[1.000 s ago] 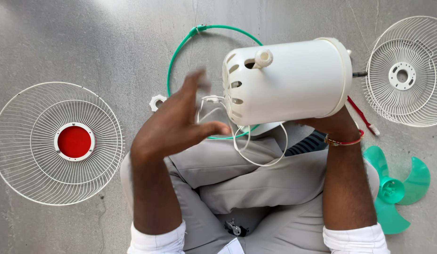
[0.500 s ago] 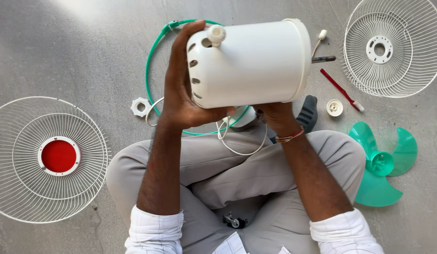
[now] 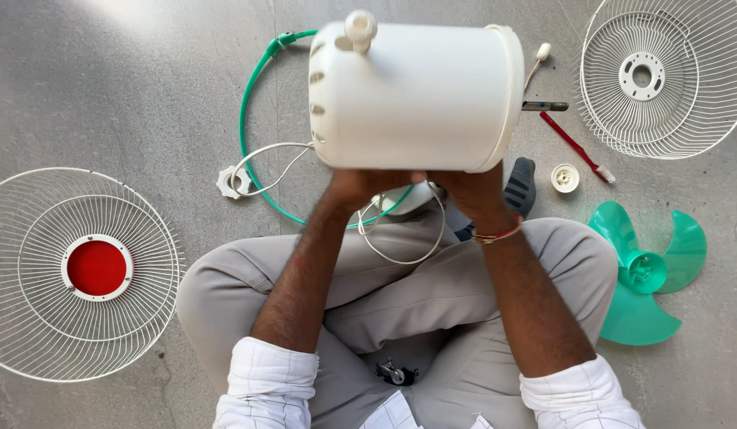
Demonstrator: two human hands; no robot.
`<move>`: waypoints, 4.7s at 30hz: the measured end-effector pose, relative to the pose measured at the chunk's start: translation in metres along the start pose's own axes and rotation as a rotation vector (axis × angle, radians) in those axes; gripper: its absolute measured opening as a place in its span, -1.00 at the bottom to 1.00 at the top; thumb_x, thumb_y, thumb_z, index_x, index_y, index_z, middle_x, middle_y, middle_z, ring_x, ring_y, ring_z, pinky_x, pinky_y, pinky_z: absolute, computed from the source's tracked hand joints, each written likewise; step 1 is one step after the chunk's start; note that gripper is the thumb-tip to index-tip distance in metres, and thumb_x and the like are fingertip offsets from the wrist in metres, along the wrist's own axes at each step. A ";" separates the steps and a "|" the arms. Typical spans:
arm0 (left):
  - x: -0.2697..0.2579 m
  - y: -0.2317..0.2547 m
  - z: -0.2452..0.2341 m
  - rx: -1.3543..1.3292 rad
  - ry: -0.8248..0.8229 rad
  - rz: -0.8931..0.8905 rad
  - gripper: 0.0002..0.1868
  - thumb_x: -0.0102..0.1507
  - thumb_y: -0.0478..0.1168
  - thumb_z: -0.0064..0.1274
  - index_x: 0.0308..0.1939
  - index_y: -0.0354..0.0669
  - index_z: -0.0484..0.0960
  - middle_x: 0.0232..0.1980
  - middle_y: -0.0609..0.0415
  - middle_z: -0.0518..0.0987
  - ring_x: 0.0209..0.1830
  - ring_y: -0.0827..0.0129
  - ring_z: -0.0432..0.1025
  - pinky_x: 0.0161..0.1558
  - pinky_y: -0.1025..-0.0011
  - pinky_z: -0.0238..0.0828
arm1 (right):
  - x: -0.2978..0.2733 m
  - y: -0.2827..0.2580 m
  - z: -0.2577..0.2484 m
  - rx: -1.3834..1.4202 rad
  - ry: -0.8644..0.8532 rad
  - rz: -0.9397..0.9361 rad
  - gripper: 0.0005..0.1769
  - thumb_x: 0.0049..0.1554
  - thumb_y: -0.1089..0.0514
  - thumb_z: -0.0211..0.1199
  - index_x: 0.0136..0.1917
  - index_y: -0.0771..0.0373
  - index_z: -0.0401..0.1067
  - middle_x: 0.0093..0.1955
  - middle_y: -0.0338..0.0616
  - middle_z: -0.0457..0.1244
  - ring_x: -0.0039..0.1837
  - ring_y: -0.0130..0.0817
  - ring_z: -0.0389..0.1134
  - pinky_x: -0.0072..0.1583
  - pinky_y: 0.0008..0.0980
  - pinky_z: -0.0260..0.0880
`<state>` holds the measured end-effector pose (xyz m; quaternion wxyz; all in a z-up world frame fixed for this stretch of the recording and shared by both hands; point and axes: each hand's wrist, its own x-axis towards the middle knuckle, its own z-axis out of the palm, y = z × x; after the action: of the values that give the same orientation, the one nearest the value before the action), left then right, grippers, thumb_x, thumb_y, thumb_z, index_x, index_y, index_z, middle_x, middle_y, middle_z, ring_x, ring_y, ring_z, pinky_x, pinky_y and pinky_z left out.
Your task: The person sits on the floor and disassembles a white fan motor housing to access the internal components. They use a cloth to wipe dust and debris from the motor coils and shaft, cleaning the exposed parts thoroughly.
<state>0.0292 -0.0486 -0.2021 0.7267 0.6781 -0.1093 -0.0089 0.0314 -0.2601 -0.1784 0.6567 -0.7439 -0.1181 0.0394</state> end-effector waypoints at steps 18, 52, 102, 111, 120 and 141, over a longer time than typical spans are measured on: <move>0.005 -0.037 0.002 0.093 -0.006 0.076 -0.32 0.10 -0.21 0.54 0.23 -0.28 0.56 0.14 -0.05 0.64 0.16 0.22 0.55 0.18 0.16 0.62 | 0.029 -0.054 -0.043 -0.798 -0.211 -0.452 -0.54 0.05 0.08 0.52 0.15 0.30 0.48 0.01 -0.12 0.39 0.01 -0.30 0.44 0.03 -0.34 0.49; -0.015 -0.090 -0.063 -0.217 -0.053 0.153 -0.41 0.13 -0.29 0.46 0.20 -0.23 0.57 0.14 0.03 0.63 0.14 0.28 0.54 0.14 0.19 0.60 | 0.022 -0.080 0.002 -0.789 -0.226 -0.687 -0.27 -0.10 -0.32 0.55 0.14 0.20 0.52 0.01 -0.12 0.42 0.03 -0.14 0.48 0.08 -0.19 0.50; 0.015 0.252 0.017 1.452 -0.438 0.443 0.07 -0.18 -0.05 0.57 0.37 -0.28 0.46 0.32 -0.15 0.55 0.39 0.07 0.37 0.48 0.06 0.03 | -0.016 0.030 0.124 0.829 0.130 -0.071 -0.71 0.10 0.46 0.37 0.10 0.34 0.48 0.01 -0.23 0.42 0.00 -0.55 0.43 0.03 -0.52 0.48; 0.012 0.248 0.007 1.448 -0.389 0.550 0.07 -0.18 0.07 0.52 0.32 -0.34 0.47 0.22 -0.16 0.59 0.24 0.04 0.46 0.34 0.04 0.22 | -0.015 0.023 0.113 0.643 0.099 -0.072 -0.68 0.12 0.44 0.37 0.15 0.35 0.47 0.02 -0.18 0.43 0.02 -0.53 0.44 0.06 -0.50 0.50; 0.008 0.238 -0.005 1.505 -0.343 0.607 0.08 -0.08 0.30 0.45 0.29 -0.37 0.45 0.15 -0.21 0.60 0.15 0.00 0.50 0.24 -0.01 0.32 | -0.011 0.026 0.103 0.632 -0.021 -0.035 -0.68 0.10 0.41 0.47 0.13 0.36 0.50 0.07 -0.15 0.43 0.07 -0.51 0.46 0.13 -0.45 0.53; -0.043 -0.010 -0.067 -0.009 0.095 -0.076 -0.19 0.01 -0.10 0.58 0.24 -0.26 0.51 0.17 -0.01 0.59 0.24 0.21 0.48 0.29 0.21 0.48 | -0.006 0.067 0.078 0.743 -0.053 0.081 -0.38 0.15 0.25 0.41 0.41 0.23 0.22 0.23 -0.21 0.31 0.23 -0.43 0.37 0.24 -0.36 0.46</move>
<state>-0.0002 0.0229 -0.2224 0.7334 0.6781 -0.0490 -0.0047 0.0171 -0.1929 -0.2560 0.8763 -0.4578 -0.0833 0.1249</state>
